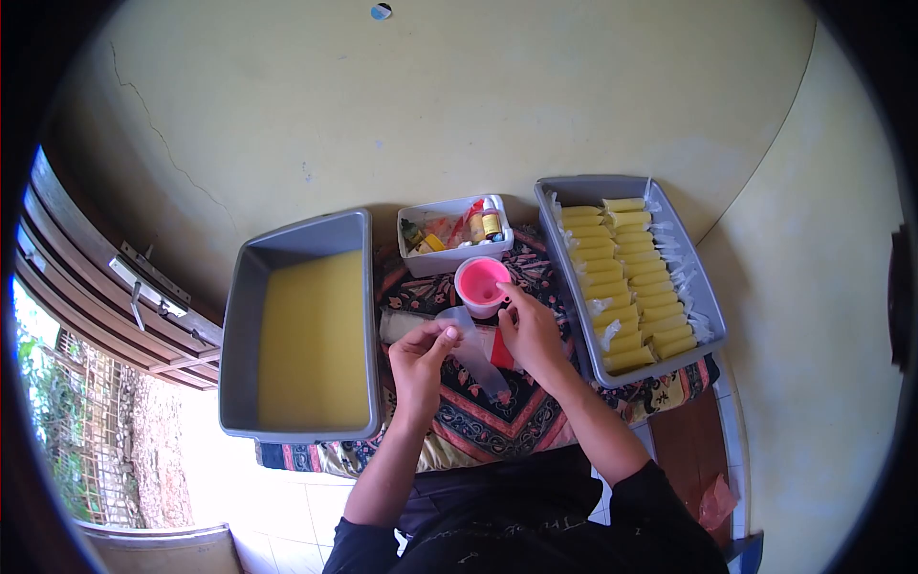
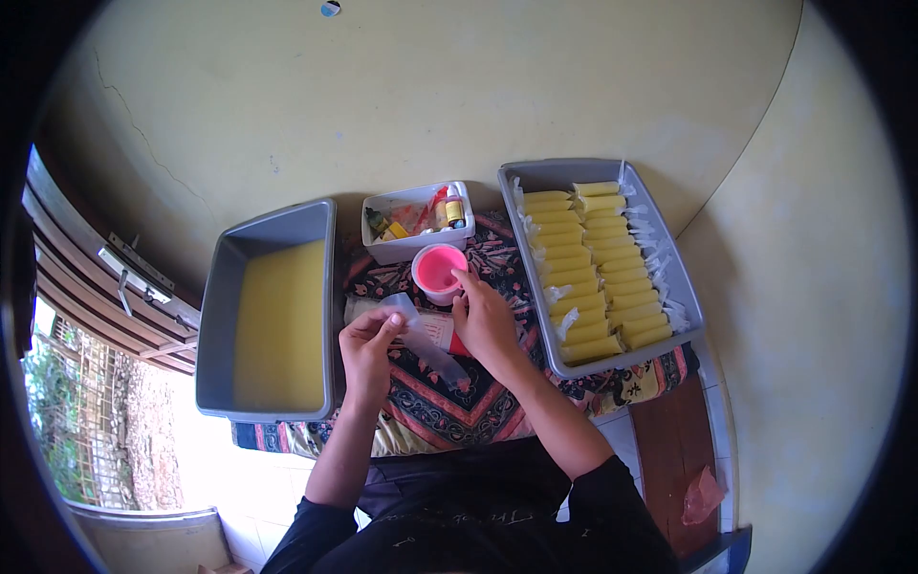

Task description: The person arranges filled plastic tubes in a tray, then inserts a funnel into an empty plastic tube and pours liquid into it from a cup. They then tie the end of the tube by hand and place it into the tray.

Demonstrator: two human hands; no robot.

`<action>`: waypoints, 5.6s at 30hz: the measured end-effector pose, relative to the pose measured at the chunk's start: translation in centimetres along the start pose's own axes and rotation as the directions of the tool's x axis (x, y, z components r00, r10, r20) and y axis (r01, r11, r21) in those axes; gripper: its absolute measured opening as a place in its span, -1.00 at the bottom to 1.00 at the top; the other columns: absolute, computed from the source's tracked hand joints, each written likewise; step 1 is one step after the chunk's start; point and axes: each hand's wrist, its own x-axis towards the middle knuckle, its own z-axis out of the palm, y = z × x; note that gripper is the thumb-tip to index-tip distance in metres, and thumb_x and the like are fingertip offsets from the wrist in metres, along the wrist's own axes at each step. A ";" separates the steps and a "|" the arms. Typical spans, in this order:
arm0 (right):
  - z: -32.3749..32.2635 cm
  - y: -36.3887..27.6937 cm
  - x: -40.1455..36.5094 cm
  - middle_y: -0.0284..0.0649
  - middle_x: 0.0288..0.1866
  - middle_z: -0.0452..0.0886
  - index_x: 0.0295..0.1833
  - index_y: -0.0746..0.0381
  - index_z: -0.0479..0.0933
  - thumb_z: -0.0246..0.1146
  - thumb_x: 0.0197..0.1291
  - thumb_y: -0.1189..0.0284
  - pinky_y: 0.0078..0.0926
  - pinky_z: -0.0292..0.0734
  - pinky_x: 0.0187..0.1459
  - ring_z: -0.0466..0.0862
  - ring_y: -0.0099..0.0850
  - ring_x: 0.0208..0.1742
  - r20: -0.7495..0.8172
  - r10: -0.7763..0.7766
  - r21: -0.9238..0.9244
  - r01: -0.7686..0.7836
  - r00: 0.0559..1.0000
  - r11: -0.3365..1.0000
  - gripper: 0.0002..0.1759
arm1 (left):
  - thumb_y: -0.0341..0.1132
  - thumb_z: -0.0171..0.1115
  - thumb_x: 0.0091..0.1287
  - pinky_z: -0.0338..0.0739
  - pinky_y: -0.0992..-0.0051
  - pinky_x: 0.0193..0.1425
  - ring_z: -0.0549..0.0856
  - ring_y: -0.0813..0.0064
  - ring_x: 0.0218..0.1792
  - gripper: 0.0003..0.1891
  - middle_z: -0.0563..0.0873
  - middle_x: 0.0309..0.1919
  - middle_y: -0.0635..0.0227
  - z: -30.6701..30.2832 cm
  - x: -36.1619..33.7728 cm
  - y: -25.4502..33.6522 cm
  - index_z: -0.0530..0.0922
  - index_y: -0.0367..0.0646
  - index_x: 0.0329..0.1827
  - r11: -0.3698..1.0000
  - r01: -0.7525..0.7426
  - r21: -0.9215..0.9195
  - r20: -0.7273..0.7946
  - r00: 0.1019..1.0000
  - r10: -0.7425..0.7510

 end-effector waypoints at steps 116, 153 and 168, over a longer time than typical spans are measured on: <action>-5.3 -4.4 -0.2 -0.26 -0.28 0.54 -0.02 0.37 0.42 0.18 0.34 0.57 -0.71 0.42 -0.43 0.53 -0.62 -0.41 -0.189 -0.109 0.728 0.213 0.976 0.651 -0.85 | -0.46 0.44 0.15 0.51 0.59 -0.22 0.62 0.68 -0.37 -0.84 0.73 -0.42 0.38 1.4 2.7 -0.6 0.68 -0.31 -0.26 0.914 -0.293 0.282 0.037 0.955 0.295; -2.9 -4.8 0.4 -0.31 -0.45 0.54 -0.19 0.30 0.43 0.27 0.30 0.44 -0.70 0.43 -0.50 0.57 -0.57 -0.49 -0.089 0.032 0.852 0.060 0.995 0.519 -0.81 | -0.55 0.31 0.26 0.55 0.56 0.07 0.68 0.55 -0.07 -0.67 0.73 -0.11 0.19 0.7 1.0 0.3 0.53 -0.43 0.08 0.993 -0.096 0.076 0.113 0.990 0.087; 2.7 4.9 2.7 -0.34 -0.58 0.50 -0.47 0.19 0.40 0.29 0.25 0.34 -0.62 0.53 -0.67 0.59 -0.54 -0.64 0.130 0.533 0.740 -0.440 0.836 0.509 -0.70 | -0.50 0.28 0.28 0.57 0.41 0.10 0.72 0.40 -0.13 -0.79 0.75 -0.19 0.11 -1.0 -2.0 5.6 0.58 -0.41 -0.06 0.981 -0.192 -0.020 -0.004 0.981 0.191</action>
